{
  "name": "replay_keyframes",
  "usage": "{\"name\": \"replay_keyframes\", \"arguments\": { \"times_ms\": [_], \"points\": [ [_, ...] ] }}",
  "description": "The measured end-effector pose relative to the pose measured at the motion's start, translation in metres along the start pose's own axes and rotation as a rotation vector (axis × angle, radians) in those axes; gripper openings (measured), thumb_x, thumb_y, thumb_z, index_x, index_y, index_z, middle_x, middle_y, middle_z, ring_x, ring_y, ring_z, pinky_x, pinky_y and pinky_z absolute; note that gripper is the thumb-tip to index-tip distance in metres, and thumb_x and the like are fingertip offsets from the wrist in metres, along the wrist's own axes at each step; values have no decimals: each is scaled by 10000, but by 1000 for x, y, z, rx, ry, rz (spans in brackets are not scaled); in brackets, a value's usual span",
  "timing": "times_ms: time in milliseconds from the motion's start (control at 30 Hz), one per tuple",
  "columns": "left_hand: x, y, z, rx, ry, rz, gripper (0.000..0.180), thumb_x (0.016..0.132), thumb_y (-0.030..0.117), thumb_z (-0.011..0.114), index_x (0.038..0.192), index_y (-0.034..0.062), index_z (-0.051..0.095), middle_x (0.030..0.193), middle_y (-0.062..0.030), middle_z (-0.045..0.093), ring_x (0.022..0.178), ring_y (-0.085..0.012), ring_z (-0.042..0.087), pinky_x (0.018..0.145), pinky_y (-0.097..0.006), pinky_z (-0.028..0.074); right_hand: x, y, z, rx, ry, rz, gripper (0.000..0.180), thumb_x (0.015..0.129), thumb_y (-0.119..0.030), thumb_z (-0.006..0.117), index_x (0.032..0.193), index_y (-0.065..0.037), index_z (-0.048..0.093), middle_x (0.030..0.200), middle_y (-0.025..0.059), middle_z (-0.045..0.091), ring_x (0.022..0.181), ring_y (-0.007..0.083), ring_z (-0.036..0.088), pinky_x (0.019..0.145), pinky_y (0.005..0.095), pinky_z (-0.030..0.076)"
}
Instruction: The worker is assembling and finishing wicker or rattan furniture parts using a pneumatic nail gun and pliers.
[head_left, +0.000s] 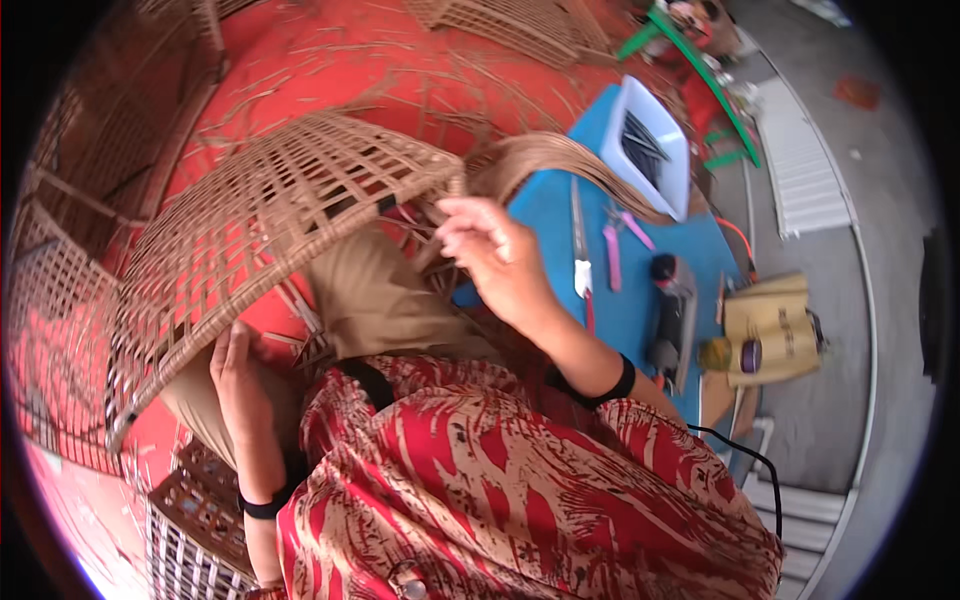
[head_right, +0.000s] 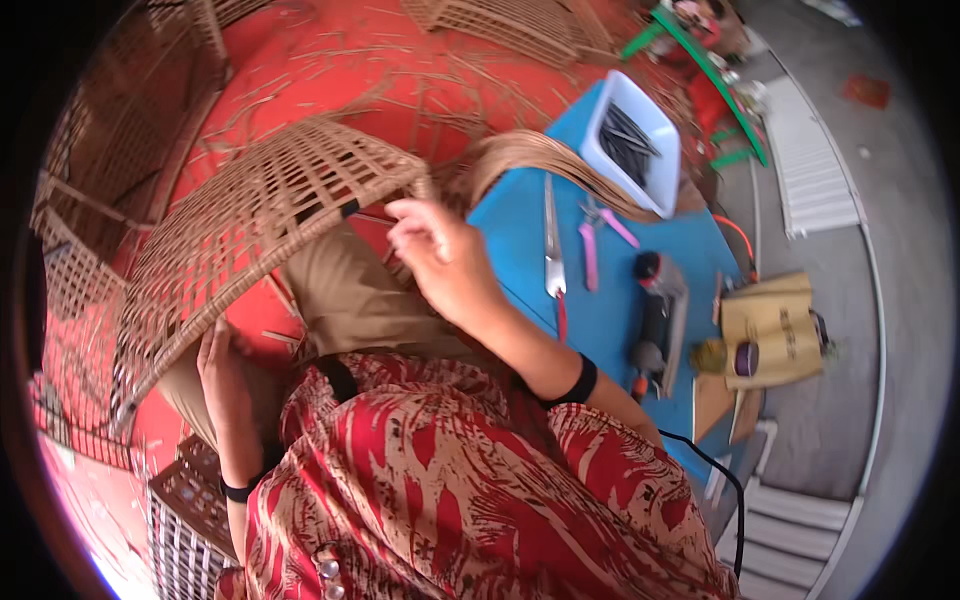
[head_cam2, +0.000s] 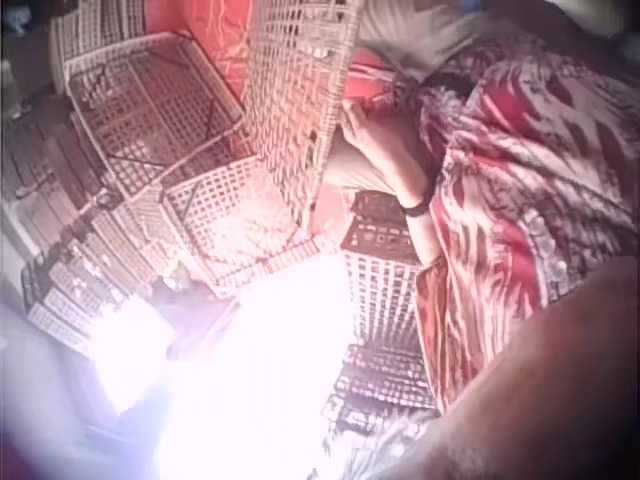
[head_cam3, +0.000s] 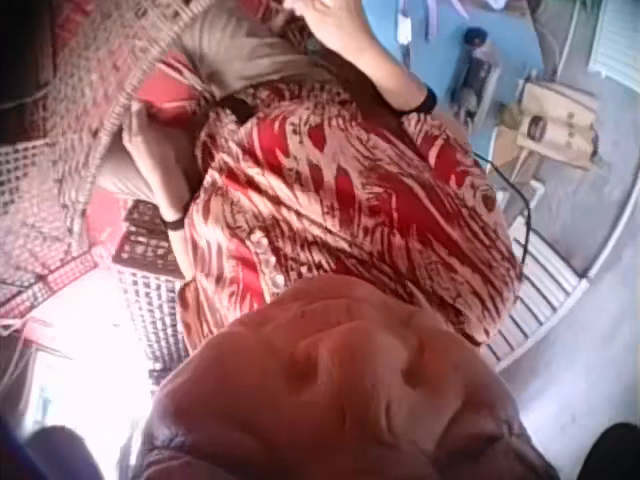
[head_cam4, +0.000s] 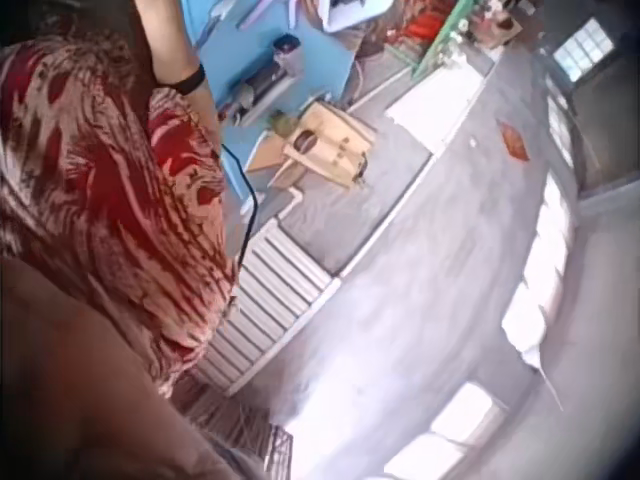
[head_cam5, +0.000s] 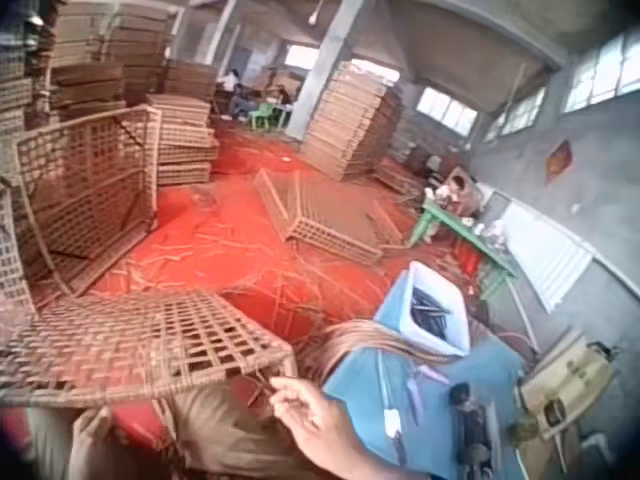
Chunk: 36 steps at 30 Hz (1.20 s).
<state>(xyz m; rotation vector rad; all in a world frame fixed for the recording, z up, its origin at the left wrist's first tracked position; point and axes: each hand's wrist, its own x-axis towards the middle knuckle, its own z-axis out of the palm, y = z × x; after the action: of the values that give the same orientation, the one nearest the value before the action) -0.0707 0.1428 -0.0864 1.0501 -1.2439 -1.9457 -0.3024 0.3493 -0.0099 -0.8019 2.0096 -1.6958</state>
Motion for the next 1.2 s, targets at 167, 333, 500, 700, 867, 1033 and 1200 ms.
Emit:
{"name": "replay_keyframes", "arguments": {
  "times_ms": [167, 333, 500, 700, 867, 1033, 1200],
  "points": [
    [8, -9, -12, 71, -51, 18, 202, 957, 216, 560, 850, 52, 605, 760, 2, 542, 703, -103, 486, 681, -260, 403, -29, -14, -117, -340, 548, 71, 324, 914, -100, 585, 1235, -74, 553, 919, 87, 657, 718, 129, 635, 591, 250, 514],
    [-4, -7, -19, 616, -40, 221, 133, 909, 121, 554, 886, 5, 615, 831, -72, 603, 785, -192, 582, 708, -314, 475, -73, -2, -230, -1454, 598, 383, 605, 835, -467, 576, 1214, 5, 569, 1167, 252, 606, 1025, 436, 594, 879, 479, 470],
    [6, -15, 5, 75, -196, -114, 245, 942, 218, 549, 837, 15, 639, 736, -12, 602, 702, -114, 534, 696, -265, 423, -187, 47, -355, -1667, 231, 581, 734, 737, -463, 700, 1268, 15, 534, 1156, 223, 614, 1108, 398, 571, 952, 454, 428],
    [0, -15, -5, 25, -164, -66, 281, 971, 241, 535, 819, 24, 629, 700, 7, 566, 681, -83, 506, 671, -230, 414, -153, 48, -301, -1428, 465, 817, 674, 673, -365, 771, 1191, 20, 576, 1077, 224, 645, 989, 349, 621, 902, 397, 462],
    [2, -17, -7, -38, -201, -75, 250, 971, 224, 544, 859, 19, 633, 744, 2, 591, 703, -82, 529, 679, -241, 451, -179, 80, -309, -1076, 739, 196, 591, 691, -201, 729, 1194, 53, 550, 1008, 151, 654, 917, 286, 623, 806, 393, 479],
    [7, -22, -7, -159, -229, -85, 246, 976, 203, 540, 939, -3, 671, 741, 21, 586, 649, -59, 494, 600, -217, 442, -151, 6, -297, -1064, 765, 308, 404, 762, -173, 699, 1082, 32, 562, 795, 58, 602, 551, 139, 528, 514, 260, 437],
    [10, -23, -6, -153, -271, -175, 214, 958, 213, 574, 897, 22, 650, 763, -5, 608, 700, -81, 544, 669, -237, 467, -79, -136, -138, -457, 628, 314, 244, 831, -242, 696, 894, -58, 549, 697, 10, 511, 581, 100, 511, 508, 251, 423]
  ]
}}
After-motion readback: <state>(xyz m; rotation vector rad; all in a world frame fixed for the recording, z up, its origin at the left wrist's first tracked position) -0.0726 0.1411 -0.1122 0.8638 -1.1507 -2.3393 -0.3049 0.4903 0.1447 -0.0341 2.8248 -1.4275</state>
